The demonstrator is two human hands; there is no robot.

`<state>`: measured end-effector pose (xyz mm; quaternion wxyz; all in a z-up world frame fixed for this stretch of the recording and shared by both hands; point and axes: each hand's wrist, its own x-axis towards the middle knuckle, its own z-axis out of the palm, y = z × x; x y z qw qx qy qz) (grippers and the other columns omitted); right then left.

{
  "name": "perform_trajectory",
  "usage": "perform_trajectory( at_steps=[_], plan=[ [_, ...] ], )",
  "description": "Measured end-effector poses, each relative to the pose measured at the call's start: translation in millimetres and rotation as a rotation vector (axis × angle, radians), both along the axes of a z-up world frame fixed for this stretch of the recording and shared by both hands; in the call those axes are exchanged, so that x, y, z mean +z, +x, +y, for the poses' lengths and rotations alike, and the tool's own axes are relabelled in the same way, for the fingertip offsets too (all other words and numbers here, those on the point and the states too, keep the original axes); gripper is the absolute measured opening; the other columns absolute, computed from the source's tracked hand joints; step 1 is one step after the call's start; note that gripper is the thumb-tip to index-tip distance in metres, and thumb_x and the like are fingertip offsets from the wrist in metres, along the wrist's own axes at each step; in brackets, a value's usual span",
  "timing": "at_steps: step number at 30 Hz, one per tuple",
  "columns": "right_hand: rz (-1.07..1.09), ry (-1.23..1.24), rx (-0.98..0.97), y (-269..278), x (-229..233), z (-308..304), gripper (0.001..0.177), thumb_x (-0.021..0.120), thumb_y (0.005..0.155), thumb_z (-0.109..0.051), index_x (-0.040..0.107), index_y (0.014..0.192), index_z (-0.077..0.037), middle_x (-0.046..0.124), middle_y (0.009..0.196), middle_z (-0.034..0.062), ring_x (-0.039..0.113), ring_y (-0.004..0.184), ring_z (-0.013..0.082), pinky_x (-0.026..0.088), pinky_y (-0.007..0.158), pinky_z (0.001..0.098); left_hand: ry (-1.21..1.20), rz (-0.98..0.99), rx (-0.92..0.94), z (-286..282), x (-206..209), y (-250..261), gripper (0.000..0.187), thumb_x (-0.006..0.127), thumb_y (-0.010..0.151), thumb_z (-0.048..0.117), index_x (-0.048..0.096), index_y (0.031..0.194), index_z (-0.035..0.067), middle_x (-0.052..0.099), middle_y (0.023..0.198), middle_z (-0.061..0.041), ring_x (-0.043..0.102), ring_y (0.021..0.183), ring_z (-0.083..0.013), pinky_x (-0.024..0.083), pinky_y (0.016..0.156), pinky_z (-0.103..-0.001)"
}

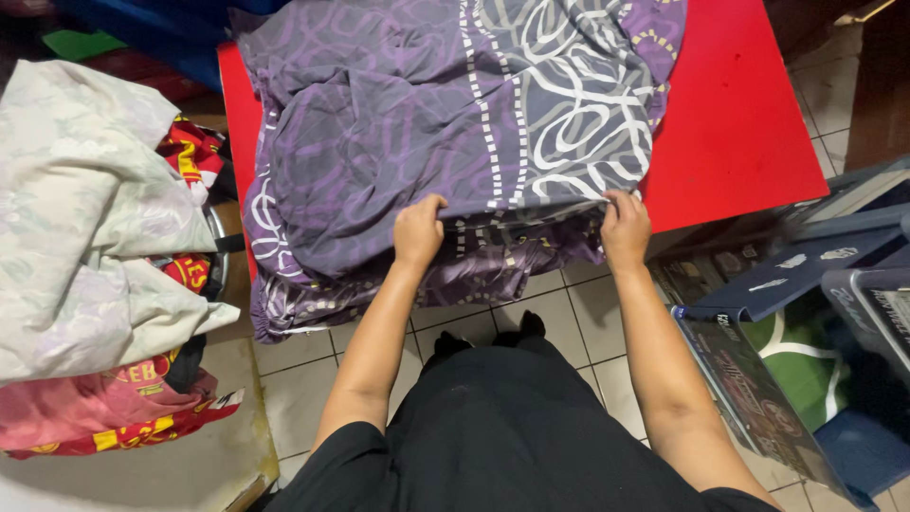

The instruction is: The person folds a large purple patterned bedsheet on a red table. They smooth the fabric, fold the sides inward, and then fold the sheet in half lengthwise, pressing down to flatten the folds.

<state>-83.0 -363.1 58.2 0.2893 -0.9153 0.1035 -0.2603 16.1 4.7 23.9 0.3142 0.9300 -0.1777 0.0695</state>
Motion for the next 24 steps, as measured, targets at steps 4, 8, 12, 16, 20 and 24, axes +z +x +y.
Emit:
perform_trajectory(
  at_steps=[4, 8, 12, 16, 20, 24],
  plan=[
    [-0.207, 0.098, 0.072, 34.1, 22.4, -9.0, 0.015, 0.058, 0.095, 0.009, 0.061, 0.107, -0.001, 0.066, 0.102, 0.0163, 0.067, 0.093, 0.0351, 0.053, 0.082, 0.0413, -0.012, -0.587, 0.04, -24.1, 42.7, -11.9, 0.019, 0.068, 0.072, 0.01, 0.067, 0.09, 0.017, 0.066, 0.093, -0.011, 0.062, 0.089, -0.0348, 0.042, 0.081, -0.048],
    [-0.153, 0.139, 0.262, 53.1, 44.0, -24.2, 0.022, 0.054, 0.085, 0.014, 0.065, 0.092, -0.003, 0.064, 0.105, 0.0154, 0.068, 0.097, 0.0313, 0.054, 0.082, 0.0374, 0.001, 0.049, -0.565, -77.2, 49.5, -45.4, 0.019, 0.067, 0.096, 0.017, 0.069, 0.115, 0.018, 0.067, 0.116, -0.005, 0.067, 0.107, -0.0331, 0.052, 0.092, -0.046],
    [-0.101, -0.05, 0.381, 69.0, 55.8, -38.1, 0.033, 0.062, 0.082, 0.008, 0.073, 0.109, -0.008, 0.066, 0.117, 0.0137, 0.064, 0.107, 0.0314, 0.054, 0.087, 0.0414, 0.058, -0.209, -0.277, -126.4, 20.0, -50.7, 0.054, 0.071, 0.073, 0.028, 0.065, 0.124, 0.012, 0.065, 0.122, -0.023, 0.065, 0.092, -0.044, 0.054, 0.076, -0.052],
    [0.061, -0.394, 0.374, 67.7, 51.6, -44.1, 0.074, 0.084, 0.064, -0.024, 0.063, 0.131, -0.004, 0.061, 0.134, 0.0229, 0.056, 0.118, 0.0427, 0.051, 0.088, 0.0551, 0.237, -0.073, -0.083, -143.0, -18.2, -28.3, 0.045, 0.065, 0.083, 0.026, 0.064, 0.127, 0.016, 0.07, 0.11, -0.02, 0.07, 0.087, -0.0408, 0.057, 0.074, -0.052],
    [0.504, -0.56, 0.392, 58.2, 41.8, -58.1, 0.098, 0.083, 0.049, -0.015, 0.054, 0.143, -0.021, 0.047, 0.158, 0.024, 0.054, 0.122, 0.0505, 0.055, 0.079, 0.0522, 0.278, 0.157, -0.118, -132.8, -22.1, -12.5, 0.025, 0.063, 0.096, 0.017, 0.069, 0.12, 0.017, 0.071, 0.102, -0.016, 0.072, 0.093, -0.0388, 0.056, 0.079, -0.052],
    [0.762, -0.338, 0.366, 68.9, 53.3, -88.3, 0.052, 0.065, 0.083, -0.013, 0.066, 0.133, -0.028, 0.067, 0.127, 0.0113, 0.065, 0.113, 0.0371, 0.054, 0.089, 0.05, 0.283, 0.105, -0.086, -117.8, 26.7, -1.6, 0.019, 0.07, 0.089, 0.03, 0.072, 0.096, 0.013, 0.072, 0.094, -0.013, 0.071, 0.09, -0.0377, 0.055, 0.074, -0.051]
  ],
)
